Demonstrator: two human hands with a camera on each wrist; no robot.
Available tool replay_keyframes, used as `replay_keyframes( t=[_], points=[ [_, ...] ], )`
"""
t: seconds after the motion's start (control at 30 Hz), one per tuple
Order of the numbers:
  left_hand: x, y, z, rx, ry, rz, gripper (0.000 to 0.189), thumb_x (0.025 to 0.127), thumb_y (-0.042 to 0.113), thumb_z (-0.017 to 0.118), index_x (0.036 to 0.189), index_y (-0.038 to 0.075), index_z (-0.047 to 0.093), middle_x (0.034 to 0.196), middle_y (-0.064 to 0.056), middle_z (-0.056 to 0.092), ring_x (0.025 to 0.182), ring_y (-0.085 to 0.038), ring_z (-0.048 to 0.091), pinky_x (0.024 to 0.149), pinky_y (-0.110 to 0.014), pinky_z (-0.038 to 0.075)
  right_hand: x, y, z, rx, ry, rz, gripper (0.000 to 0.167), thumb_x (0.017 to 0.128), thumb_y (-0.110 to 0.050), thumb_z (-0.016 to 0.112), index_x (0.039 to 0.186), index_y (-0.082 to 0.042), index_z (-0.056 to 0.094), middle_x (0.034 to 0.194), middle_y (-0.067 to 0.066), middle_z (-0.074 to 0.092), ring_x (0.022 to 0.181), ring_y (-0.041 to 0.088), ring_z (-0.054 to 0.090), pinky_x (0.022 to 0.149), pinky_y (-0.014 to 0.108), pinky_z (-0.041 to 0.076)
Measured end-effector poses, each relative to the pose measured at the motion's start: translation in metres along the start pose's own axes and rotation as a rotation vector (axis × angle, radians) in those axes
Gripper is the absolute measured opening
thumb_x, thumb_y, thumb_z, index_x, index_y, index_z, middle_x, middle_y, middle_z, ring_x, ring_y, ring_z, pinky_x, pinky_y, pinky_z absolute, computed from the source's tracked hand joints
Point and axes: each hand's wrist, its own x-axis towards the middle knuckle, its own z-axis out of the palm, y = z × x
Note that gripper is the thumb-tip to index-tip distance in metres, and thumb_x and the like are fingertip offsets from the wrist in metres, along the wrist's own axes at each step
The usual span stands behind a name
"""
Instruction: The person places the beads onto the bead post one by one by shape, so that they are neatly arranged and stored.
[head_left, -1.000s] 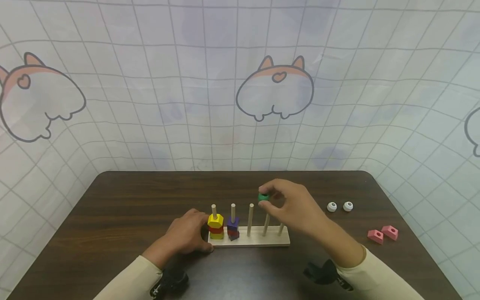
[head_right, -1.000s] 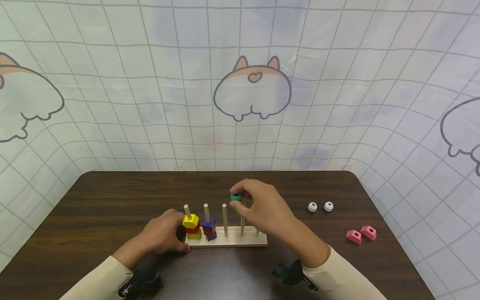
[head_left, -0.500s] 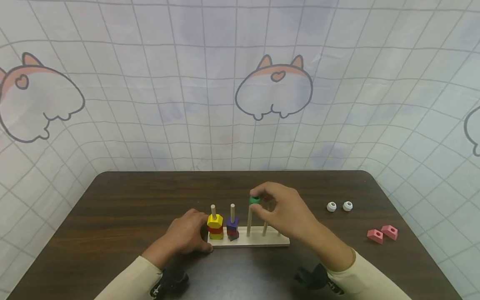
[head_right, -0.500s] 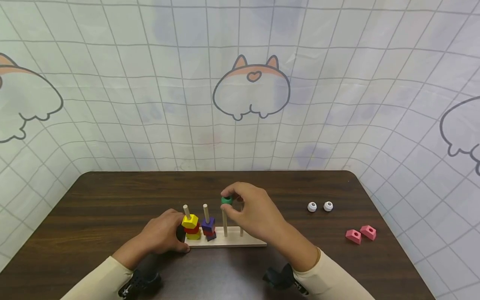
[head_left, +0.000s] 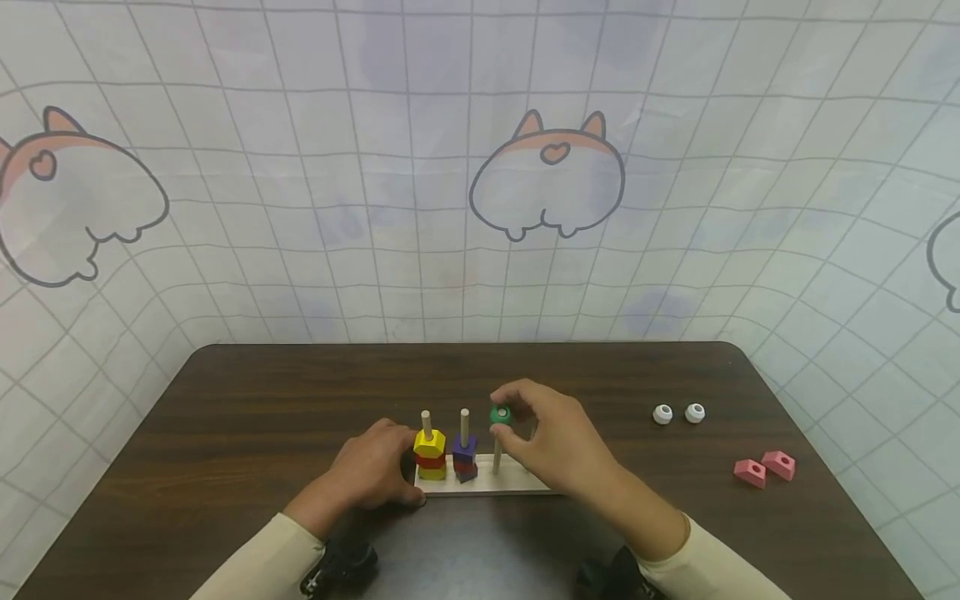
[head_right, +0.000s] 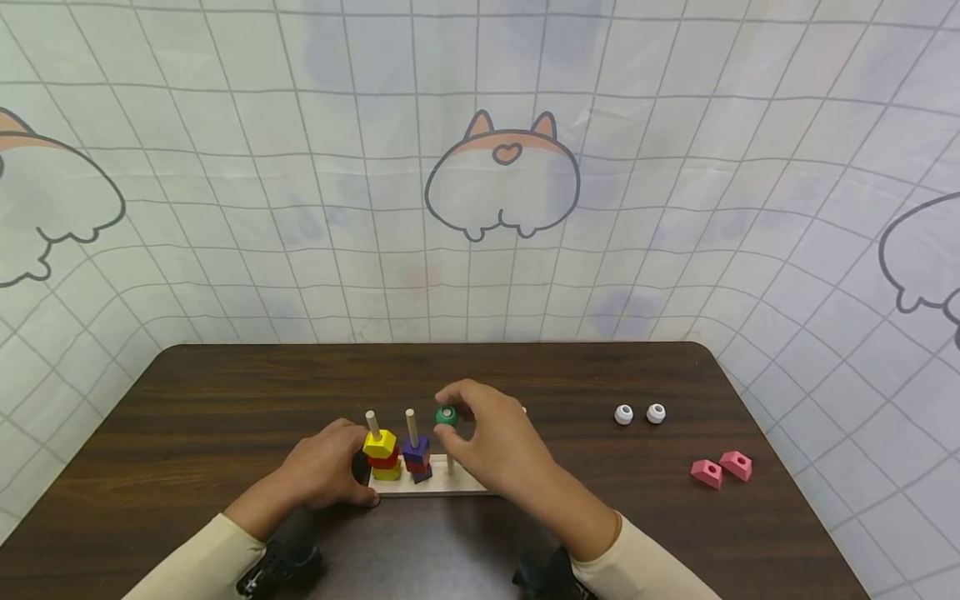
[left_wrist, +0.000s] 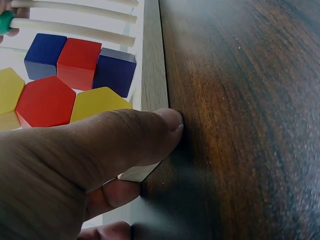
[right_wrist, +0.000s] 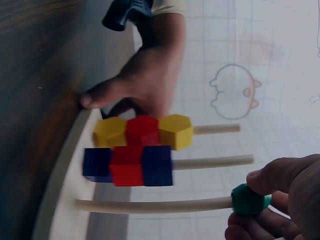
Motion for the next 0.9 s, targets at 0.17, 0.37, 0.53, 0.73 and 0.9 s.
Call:
replay_keyframes(
  t=[0.17, 0.37, 0.53, 0.73, 0.9],
  points=[
    [0.002, -0.001, 0.0, -0.003, 0.0, 0.003, 0.06, 0.061, 0.04, 0.097, 0.112, 0.021, 0.073, 0.108, 0.006, 0.069, 0.114, -0.024, 0.057, 0.082, -0.056, 0.053, -0.002, 0.007, 0.009, 0.023, 0.049, 0.013, 0.049, 0.084, -0.009, 0.085, 0.127, -0.01, 0.063, 0.111, -0.005, 0.07, 0.092, 0.009, 0.067, 0.078, 0.032, 0.055],
    [0.003, -0.002, -0.001, 0.005, -0.001, 0.006, 0.059, 0.061, 0.041, 0.097, 0.111, 0.021, 0.073, 0.107, 0.006, 0.069, 0.113, -0.023, 0.058, 0.082, -0.056, 0.054, -0.005, 0.016, 0.018, 0.101, 0.086, 0.034, 0.091, 0.08, -0.004, 0.087, 0.152, -0.006, 0.032, 0.113, -0.002, 0.069, 0.094, 0.009, 0.067, 0.083, 0.031, 0.056],
    [0.005, -0.002, -0.003, 0.006, -0.001, 0.006, 0.061, 0.061, 0.041, 0.097, 0.113, 0.019, 0.073, 0.108, 0.004, 0.07, 0.113, -0.024, 0.058, 0.083, -0.057, 0.053, -0.007, 0.022, 0.026, 0.159, 0.089, 0.11, 0.112, 0.079, -0.003, 0.087, 0.16, -0.009, 0.01, 0.107, -0.005, 0.068, 0.09, 0.01, 0.068, 0.083, 0.032, 0.056],
    [0.005, -0.005, -0.004, 0.012, -0.003, 0.01, 0.063, 0.063, 0.041, 0.096, 0.116, 0.017, 0.072, 0.114, 0.002, 0.07, 0.116, -0.025, 0.057, 0.084, -0.057, 0.053, -0.008, 0.032, 0.041, 0.196, 0.074, 0.171, 0.118, 0.081, -0.005, 0.086, 0.161, -0.01, -0.001, 0.105, -0.004, 0.067, 0.09, 0.012, 0.068, 0.083, 0.033, 0.056],
    [0.005, -0.007, -0.004, 0.028, -0.004, 0.027, 0.066, 0.065, 0.041, 0.094, 0.121, 0.015, 0.07, 0.119, 0.0, 0.069, 0.118, -0.026, 0.057, 0.085, -0.056, 0.054, -0.009, 0.04, 0.051, 0.224, 0.076, 0.193, 0.12, 0.081, -0.005, 0.086, 0.16, -0.008, -0.004, 0.106, -0.004, 0.067, 0.091, 0.013, 0.068, 0.085, 0.038, 0.056]
  ],
)
